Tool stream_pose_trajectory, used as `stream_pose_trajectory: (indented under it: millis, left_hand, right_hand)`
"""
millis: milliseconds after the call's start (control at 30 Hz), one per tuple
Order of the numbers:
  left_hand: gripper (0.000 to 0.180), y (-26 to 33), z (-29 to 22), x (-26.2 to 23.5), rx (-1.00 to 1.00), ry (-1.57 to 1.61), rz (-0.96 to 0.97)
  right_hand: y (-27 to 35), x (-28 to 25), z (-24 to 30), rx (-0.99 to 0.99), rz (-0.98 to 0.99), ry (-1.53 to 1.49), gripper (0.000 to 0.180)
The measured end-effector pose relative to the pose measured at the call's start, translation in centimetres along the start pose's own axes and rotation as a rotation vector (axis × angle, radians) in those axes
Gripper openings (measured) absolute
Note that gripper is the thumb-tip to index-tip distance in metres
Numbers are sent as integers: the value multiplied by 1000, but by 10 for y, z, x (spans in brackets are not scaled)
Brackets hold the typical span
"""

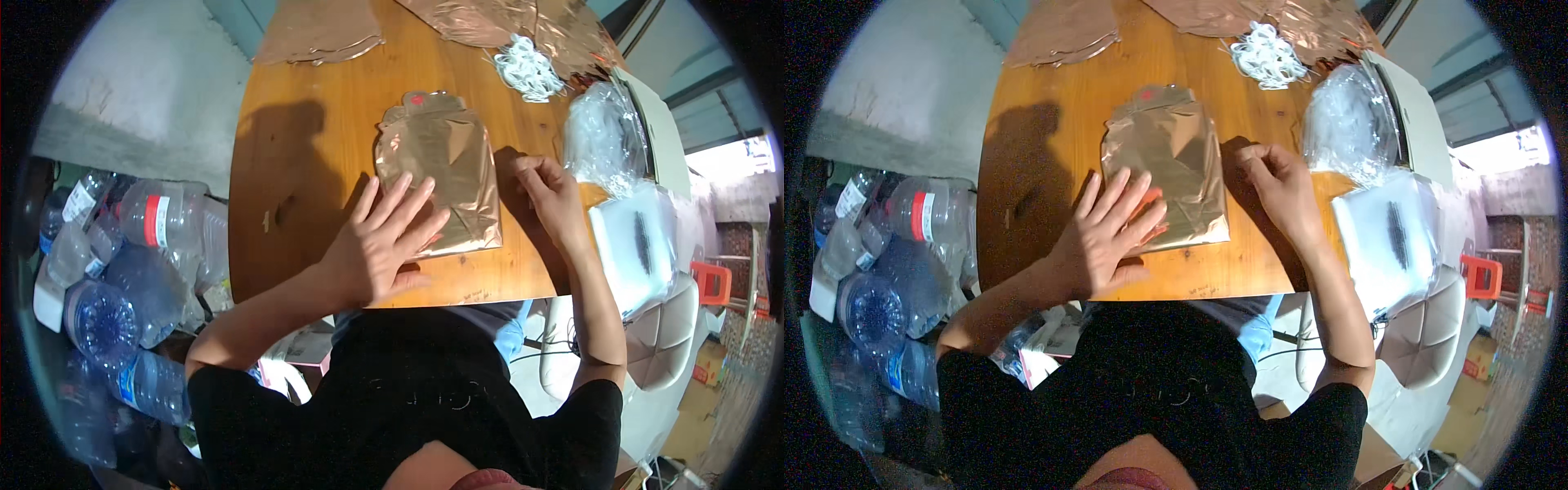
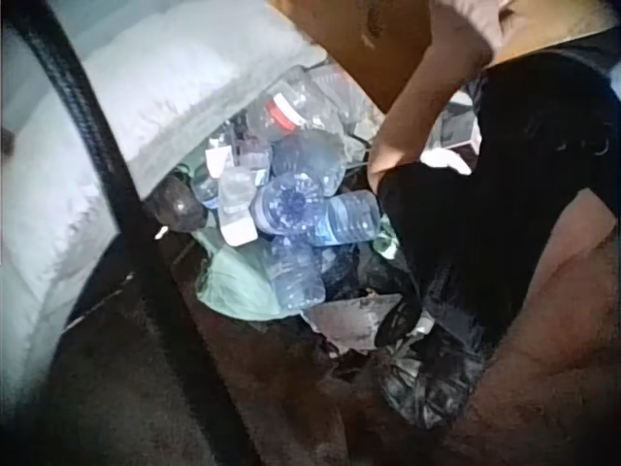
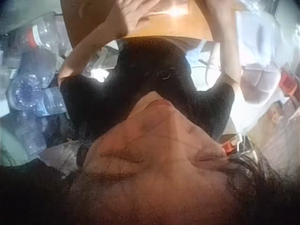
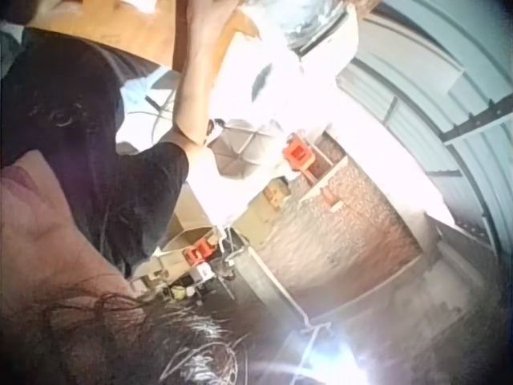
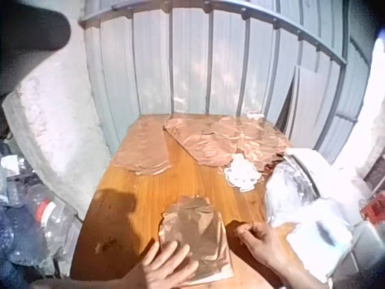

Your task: The person folds a foil balloon by hand, pressing it flat and tucking the edges inward. They then place the folded balloon onto a cardboard backing and slide it into a plastic sleeve.

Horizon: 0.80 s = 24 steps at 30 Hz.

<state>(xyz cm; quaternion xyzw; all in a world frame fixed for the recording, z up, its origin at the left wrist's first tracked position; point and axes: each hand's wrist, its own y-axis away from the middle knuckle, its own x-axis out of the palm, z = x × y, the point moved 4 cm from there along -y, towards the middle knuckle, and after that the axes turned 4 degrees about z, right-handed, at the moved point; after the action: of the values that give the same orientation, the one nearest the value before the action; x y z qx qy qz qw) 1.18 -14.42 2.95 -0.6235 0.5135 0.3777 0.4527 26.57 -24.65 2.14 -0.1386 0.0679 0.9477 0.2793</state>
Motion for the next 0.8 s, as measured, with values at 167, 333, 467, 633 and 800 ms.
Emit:
stream_pose_trajectory:
  millis: [167,333,467,633,800]
  left_hand:
    - [81,1,-8,3,-10,13,30]
    - [82,-1,-7,4,-50,-5,45]
    - [86,0,-9,2,-15,-20,65]
    - [85,-8,-18,10,127,37,170]
    - [86,-4,-14,17,94,61,213]
  right_hand:
    - [-5,9,9,130,120,115,20]
    - [-13,27,20,167,274,133,19]
    - [-18,26,18,265,295,104,18]
    - [-22,21,15,257,289,58,20]
    - [-21,23,33,388,340,218,26]
